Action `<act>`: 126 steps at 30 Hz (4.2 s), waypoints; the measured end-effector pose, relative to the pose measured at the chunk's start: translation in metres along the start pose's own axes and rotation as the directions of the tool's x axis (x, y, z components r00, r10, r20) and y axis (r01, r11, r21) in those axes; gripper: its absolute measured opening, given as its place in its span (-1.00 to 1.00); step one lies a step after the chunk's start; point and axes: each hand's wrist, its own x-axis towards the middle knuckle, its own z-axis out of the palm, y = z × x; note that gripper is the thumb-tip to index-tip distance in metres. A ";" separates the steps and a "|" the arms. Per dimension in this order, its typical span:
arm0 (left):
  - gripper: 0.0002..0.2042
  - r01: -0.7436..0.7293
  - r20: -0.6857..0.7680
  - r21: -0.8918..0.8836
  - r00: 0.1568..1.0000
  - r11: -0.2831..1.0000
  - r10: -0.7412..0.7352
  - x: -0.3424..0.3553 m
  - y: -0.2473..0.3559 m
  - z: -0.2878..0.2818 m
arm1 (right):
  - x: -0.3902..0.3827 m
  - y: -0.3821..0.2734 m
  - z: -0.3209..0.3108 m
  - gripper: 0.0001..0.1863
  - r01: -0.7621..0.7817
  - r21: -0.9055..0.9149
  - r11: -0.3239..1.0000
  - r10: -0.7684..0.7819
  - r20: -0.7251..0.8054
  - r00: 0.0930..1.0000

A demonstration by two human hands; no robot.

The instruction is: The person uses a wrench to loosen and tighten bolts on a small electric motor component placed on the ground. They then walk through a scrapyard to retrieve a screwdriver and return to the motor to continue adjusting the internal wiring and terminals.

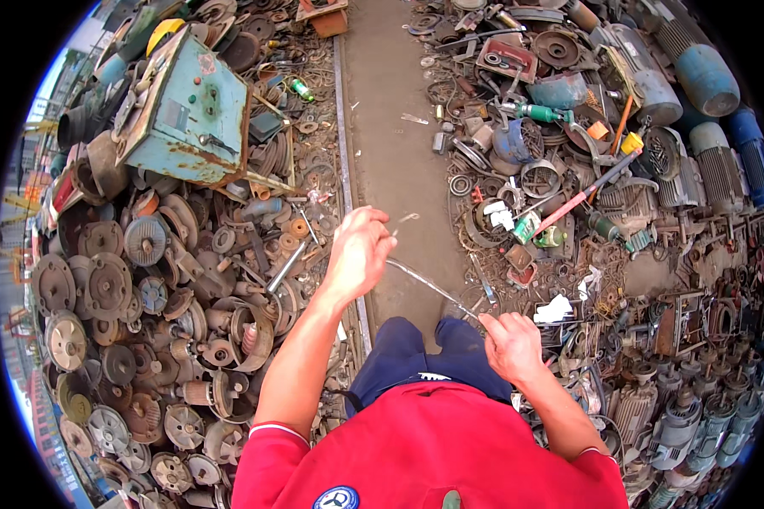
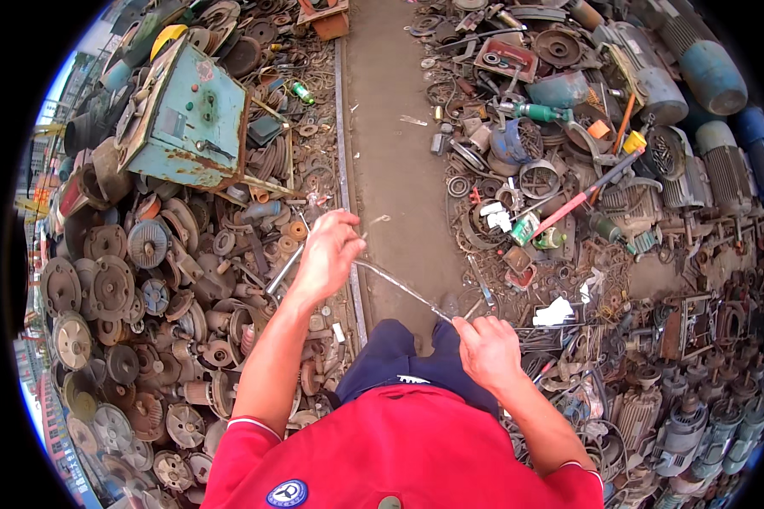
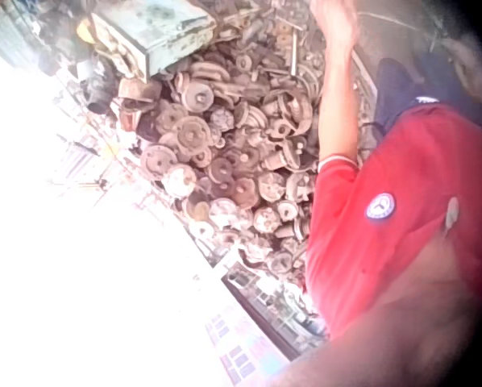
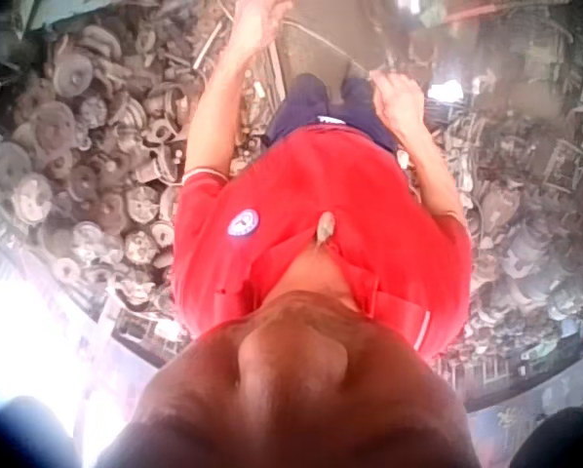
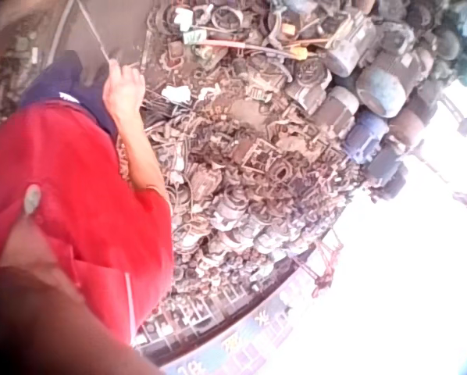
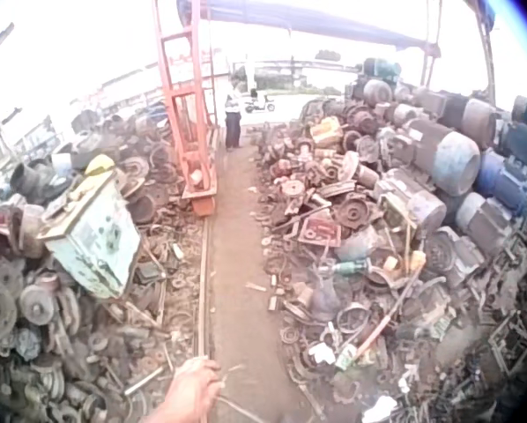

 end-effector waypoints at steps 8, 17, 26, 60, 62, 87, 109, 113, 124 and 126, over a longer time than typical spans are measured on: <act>-0.63 0.626 -0.162 0.140 0.779 0.767 -0.606 0.076 -0.229 -0.036 | 0.178 0.052 0.023 -0.56 -0.410 0.557 0.722 0.239 0.356 0.904; -0.51 0.516 0.215 0.354 0.767 0.780 -0.604 0.192 -0.350 -0.028 | 0.321 0.154 0.120 -0.52 -0.832 0.477 0.284 0.721 0.466 0.513; -0.51 0.677 0.131 0.084 0.720 0.731 -0.682 0.446 -0.448 -0.084 | 0.406 0.301 0.155 -0.73 -0.807 -0.405 0.429 0.832 0.526 0.178; -0.61 0.485 -0.098 -0.225 0.852 0.845 -0.515 1.471 -0.610 -0.264 | 1.387 0.604 0.059 -0.59 -0.950 0.093 0.299 0.929 0.201 0.312; -0.59 0.499 -0.027 -0.215 0.856 0.840 -0.516 1.501 -0.608 -0.260 | 1.454 0.627 0.043 -0.58 -0.921 0.152 0.359 0.906 0.181 0.383; -0.50 0.706 0.203 0.022 0.690 0.708 -0.695 2.056 -0.693 -0.203 | 2.112 0.704 -0.031 -0.58 -0.533 0.140 0.834 0.467 0.333 0.819; -0.50 0.866 0.158 -0.019 0.497 0.500 -0.853 2.239 -0.986 -0.331 | 2.608 0.789 0.061 -0.63 -0.843 0.235 0.484 0.811 0.242 0.533; -0.58 0.748 0.117 0.112 0.644 0.654 -0.756 2.356 -1.018 -0.348 | 2.662 0.857 0.069 -0.64 -0.932 0.292 0.214 0.919 0.263 0.294; -0.53 0.908 0.183 -0.186 0.407 0.375 -0.895 2.610 -1.086 -0.403 | 2.879 1.053 0.022 -0.60 -0.944 0.236 0.233 0.948 0.163 0.275; -0.59 0.927 0.177 -0.194 0.355 0.321 -0.918 2.630 -1.103 -0.399 | 2.931 1.079 0.011 -0.59 -0.923 0.241 0.299 0.930 0.142 0.338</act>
